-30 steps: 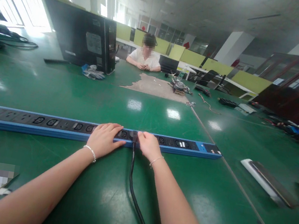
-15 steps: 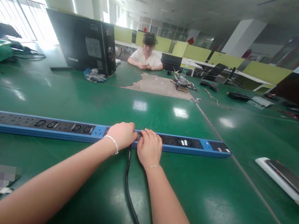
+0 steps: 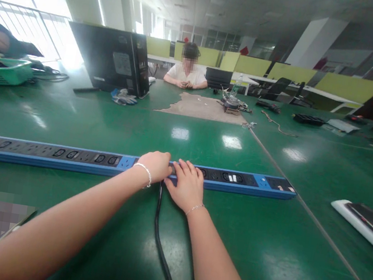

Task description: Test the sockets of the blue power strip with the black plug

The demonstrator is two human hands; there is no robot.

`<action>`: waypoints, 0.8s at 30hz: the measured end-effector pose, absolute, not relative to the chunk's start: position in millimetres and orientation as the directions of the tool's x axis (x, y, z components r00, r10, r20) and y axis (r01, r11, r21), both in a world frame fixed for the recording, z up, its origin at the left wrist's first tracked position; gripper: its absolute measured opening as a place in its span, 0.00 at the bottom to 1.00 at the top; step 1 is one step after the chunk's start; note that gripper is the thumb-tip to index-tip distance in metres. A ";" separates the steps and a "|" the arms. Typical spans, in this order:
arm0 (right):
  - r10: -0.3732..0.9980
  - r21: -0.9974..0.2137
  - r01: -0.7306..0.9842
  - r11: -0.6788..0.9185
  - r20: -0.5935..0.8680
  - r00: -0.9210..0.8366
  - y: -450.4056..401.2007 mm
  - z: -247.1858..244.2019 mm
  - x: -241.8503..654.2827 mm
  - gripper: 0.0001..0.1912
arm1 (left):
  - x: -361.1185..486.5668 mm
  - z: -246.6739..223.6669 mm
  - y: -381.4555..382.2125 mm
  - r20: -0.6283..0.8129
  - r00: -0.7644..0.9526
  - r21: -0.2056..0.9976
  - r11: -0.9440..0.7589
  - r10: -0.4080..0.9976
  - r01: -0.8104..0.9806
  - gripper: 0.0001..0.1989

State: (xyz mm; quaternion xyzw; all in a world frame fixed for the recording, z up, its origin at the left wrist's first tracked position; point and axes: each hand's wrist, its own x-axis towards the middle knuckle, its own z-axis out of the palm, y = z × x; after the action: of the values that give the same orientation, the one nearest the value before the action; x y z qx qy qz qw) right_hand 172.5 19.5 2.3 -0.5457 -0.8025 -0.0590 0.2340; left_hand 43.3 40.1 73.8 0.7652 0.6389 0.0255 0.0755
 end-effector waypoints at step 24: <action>0.841 -0.147 0.912 0.383 0.464 -0.278 23.1 -2.8 171.2 0.25 | -66.3 122.7 35.0 0.086 -0.196 0.370 0.151 0.977 0.917 0.15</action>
State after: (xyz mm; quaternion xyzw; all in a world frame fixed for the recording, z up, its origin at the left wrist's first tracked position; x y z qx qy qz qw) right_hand 171.2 23.1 -2.8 -0.5505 -0.7961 -0.0740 0.2402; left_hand -66.3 35.0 122.7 0.6280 0.7538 0.1728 0.0868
